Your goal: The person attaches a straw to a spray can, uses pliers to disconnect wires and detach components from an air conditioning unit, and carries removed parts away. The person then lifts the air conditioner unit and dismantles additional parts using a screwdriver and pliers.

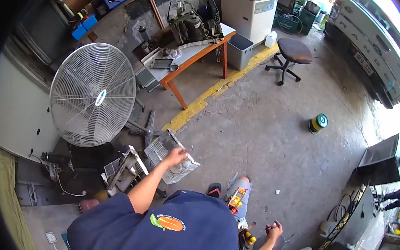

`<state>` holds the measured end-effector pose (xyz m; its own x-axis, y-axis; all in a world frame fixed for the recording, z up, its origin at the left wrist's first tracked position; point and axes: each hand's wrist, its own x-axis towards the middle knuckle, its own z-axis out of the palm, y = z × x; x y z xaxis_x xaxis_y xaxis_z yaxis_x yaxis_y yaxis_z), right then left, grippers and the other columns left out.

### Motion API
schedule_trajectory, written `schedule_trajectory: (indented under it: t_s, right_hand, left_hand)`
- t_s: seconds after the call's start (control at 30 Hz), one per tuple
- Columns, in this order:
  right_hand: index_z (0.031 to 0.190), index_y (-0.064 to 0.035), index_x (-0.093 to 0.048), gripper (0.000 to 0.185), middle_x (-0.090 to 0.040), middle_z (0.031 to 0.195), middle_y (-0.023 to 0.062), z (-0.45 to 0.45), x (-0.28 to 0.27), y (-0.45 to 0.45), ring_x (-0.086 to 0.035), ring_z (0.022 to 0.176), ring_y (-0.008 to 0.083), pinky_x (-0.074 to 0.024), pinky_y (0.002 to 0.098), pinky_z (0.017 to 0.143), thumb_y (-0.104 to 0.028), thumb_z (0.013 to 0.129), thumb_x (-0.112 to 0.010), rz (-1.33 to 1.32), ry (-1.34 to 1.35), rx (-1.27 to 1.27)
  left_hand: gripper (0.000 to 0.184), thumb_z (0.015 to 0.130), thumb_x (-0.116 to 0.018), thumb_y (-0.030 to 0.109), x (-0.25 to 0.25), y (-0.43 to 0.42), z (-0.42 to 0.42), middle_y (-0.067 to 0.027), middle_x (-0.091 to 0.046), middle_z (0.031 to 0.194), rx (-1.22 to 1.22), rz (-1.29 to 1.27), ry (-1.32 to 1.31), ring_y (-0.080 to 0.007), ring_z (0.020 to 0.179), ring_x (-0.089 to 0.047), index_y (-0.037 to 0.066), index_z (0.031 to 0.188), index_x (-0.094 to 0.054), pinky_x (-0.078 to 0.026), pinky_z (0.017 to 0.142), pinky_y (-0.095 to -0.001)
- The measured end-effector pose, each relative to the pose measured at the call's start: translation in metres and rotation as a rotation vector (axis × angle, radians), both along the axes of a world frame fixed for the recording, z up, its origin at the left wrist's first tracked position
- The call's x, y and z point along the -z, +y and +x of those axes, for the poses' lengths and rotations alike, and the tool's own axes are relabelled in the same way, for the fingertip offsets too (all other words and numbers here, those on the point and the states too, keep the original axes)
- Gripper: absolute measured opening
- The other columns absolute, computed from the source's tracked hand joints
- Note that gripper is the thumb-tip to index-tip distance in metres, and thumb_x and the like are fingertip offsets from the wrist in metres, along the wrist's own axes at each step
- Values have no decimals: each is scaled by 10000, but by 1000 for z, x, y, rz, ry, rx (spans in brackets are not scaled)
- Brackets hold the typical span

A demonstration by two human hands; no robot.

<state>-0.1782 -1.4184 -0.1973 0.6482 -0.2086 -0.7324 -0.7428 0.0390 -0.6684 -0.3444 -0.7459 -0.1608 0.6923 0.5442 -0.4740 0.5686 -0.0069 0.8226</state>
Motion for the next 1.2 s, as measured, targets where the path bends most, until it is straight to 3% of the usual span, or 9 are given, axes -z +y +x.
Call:
schedule_trajectory:
  t_s: [0.07,0.23,0.47,0.63,0.73,0.97,1.03,1.13,1.2]
  right_hand:
    - [1322,-39,-586,342,-632,742,100,56,-8,41,-662,644,209,-555,327,604,-12,1001,-468,-19,43,-41]
    - [1338,-25,-587,325,-669,816,106,243,-13,129,-695,710,232,-553,340,589,-76,1024,-521,-73,115,-245]
    - [1184,40,-678,260,-624,780,98,547,-42,268,-633,590,189,-547,307,552,-119,988,-614,-103,-15,-616]
    - [1206,67,-680,303,-606,766,85,682,-97,449,-615,564,184,-532,292,543,-107,969,-608,-135,-245,-865]
    - [1225,55,-679,317,-630,787,87,724,-82,547,-621,567,180,-504,271,533,-122,971,-610,-83,-287,-916]
    - [1303,-3,-641,379,-698,879,108,741,-111,698,-689,777,200,-524,313,732,-230,1000,-617,-58,43,-1135]
    - [1296,-4,-643,378,-699,880,108,767,-114,743,-686,775,199,-524,318,735,-239,1001,-620,-61,22,-1147]
    - [1275,-5,-649,377,-701,881,106,790,-109,795,-680,769,197,-525,335,746,-267,1004,-629,-42,-18,-1117]
    - [1265,2,-651,370,-695,874,108,813,-110,850,-670,747,185,-514,304,694,-254,999,-624,-25,-29,-1148]
  left_hand:
    - [277,969,-664,111,-39,23,66,-75,-721,984,-45,27,-21,-160,813,-670,12,1227,-690,-540,765,-292]
    - [224,962,-665,123,8,64,141,-60,-725,979,-262,-8,-7,-149,792,-670,26,1162,-696,-526,689,-278]
    - [164,981,-679,200,-24,88,269,-24,-718,927,-595,-211,-230,-117,780,-656,76,1087,-701,-491,666,-242]
    - [148,994,-689,254,-41,196,402,2,-713,890,-866,-332,-433,-93,771,-646,113,1034,-704,-466,649,-217]
    - [171,990,-699,270,13,286,475,-11,-715,893,-833,-323,-582,-97,775,-648,104,1031,-694,-458,648,-214]
    - [530,837,-863,376,39,435,636,-167,-694,951,-1152,49,-18,-273,824,-673,-44,1038,-609,-557,717,-374]
    - [752,798,-893,420,52,444,663,-231,-659,1031,-1270,263,278,-378,868,-672,-117,1153,-503,-571,777,-472]
    - [799,850,-849,432,16,429,643,-254,-629,1102,-1162,102,183,-435,920,-667,-108,1256,-422,-563,794,-524]
    - [680,916,-789,394,41,415,629,-212,-653,971,-1020,320,265,-388,803,-693,-53,1282,-430,-576,690,-498]
